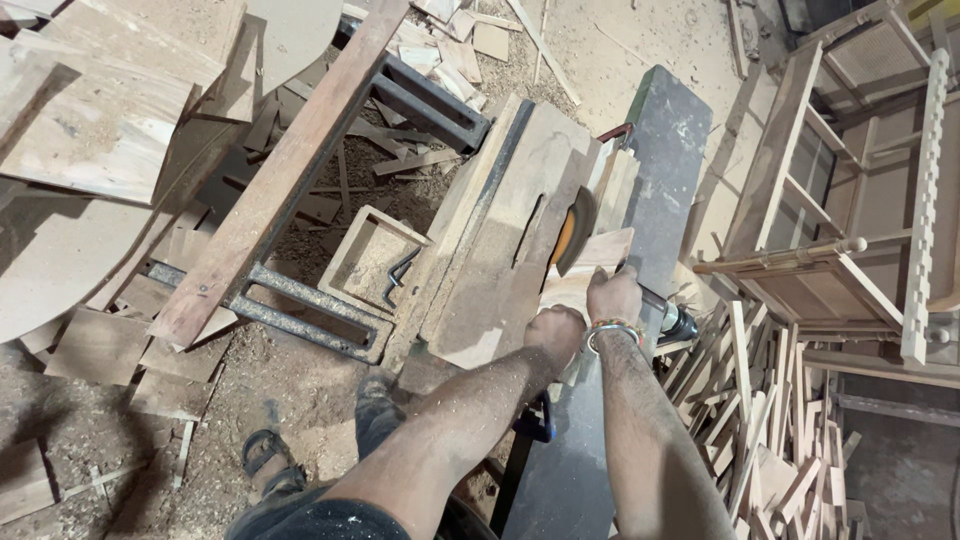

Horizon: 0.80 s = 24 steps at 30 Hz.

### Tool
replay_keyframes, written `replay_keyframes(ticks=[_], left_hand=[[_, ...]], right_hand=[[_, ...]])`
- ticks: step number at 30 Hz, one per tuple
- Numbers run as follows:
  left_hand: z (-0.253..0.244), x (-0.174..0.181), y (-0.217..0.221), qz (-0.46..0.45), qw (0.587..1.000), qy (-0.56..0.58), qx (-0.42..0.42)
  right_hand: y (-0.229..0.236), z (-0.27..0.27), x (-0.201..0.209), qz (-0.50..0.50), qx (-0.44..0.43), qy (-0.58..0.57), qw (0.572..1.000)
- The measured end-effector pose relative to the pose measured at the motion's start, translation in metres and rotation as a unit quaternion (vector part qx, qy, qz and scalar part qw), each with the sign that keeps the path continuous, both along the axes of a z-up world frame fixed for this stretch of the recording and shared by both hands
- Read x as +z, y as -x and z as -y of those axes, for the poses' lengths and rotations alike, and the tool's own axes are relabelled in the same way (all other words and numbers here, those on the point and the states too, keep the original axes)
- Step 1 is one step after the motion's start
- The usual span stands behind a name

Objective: The person cuts small rectangular wood pieces using a table saw, then picks up and looks at the pieces.

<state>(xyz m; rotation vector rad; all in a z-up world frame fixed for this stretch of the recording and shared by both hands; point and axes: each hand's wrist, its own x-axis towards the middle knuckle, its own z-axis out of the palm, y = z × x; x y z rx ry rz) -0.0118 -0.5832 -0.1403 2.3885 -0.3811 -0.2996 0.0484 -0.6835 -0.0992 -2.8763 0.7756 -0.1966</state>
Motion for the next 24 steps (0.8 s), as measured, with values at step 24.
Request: replay_keyframes(ticks=[24], left_hand=[[0.002,0.003,-0.010,-0.018,0.999,0.027,-0.005]], right_hand=[[-0.011,-0.001,0.008,-0.044,-0.012,-0.010,0.999]])
